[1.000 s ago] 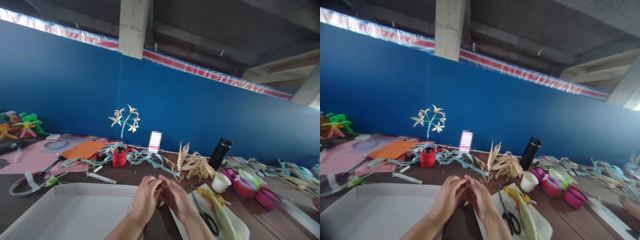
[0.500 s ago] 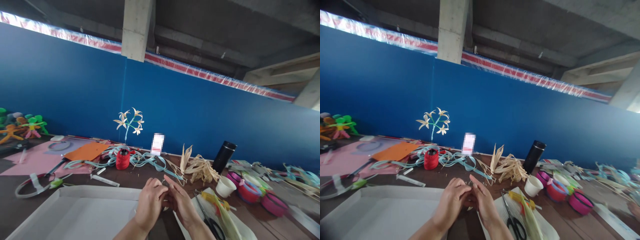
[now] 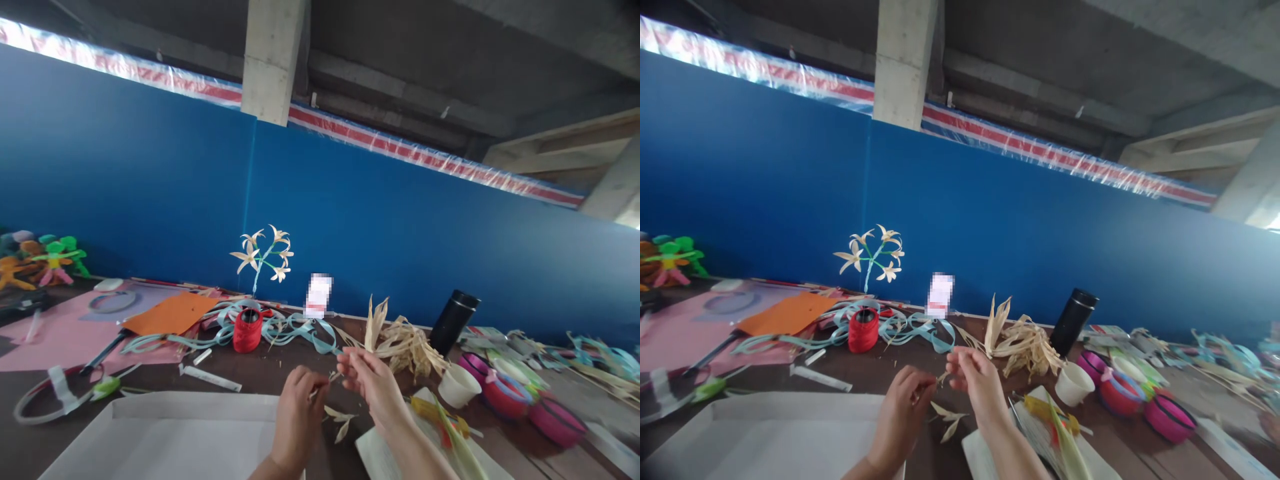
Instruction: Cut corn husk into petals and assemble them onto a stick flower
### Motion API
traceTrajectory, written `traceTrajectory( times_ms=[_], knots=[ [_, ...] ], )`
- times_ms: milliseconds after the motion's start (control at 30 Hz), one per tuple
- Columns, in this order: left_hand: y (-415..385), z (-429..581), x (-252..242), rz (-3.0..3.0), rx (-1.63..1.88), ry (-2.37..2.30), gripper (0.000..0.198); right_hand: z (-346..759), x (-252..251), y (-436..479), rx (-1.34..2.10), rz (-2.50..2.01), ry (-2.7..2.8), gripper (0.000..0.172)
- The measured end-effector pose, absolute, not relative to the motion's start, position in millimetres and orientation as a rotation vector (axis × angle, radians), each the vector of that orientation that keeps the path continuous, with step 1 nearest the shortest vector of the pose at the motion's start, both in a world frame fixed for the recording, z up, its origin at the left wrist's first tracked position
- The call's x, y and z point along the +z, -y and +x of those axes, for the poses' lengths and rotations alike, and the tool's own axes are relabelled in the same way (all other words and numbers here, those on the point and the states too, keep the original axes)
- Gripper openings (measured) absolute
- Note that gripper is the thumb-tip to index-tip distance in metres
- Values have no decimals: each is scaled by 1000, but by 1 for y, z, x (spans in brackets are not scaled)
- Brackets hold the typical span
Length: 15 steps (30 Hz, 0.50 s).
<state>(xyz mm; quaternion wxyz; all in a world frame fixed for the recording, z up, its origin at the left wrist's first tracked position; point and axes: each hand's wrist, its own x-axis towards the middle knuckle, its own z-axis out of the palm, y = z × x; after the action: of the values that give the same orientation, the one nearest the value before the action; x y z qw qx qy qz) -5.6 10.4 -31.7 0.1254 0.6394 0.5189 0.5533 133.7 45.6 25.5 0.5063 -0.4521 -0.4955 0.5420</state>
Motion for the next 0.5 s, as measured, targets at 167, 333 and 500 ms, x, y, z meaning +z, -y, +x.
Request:
traceTrajectory(
  times_ms=[167,333,500],
  knots=[
    [-16,-7,-34,1718,1646,-1586,14,100,49,-81,1117,-1110,1438,34],
    [-25,-7,-42,1729,1623,-1639,12,42,56,-136,817,-1149,1909,29],
    [-39,0,-59,1850,1723,-1592,13,-15,60,-186,669,-1140,2096,18]
  ],
)
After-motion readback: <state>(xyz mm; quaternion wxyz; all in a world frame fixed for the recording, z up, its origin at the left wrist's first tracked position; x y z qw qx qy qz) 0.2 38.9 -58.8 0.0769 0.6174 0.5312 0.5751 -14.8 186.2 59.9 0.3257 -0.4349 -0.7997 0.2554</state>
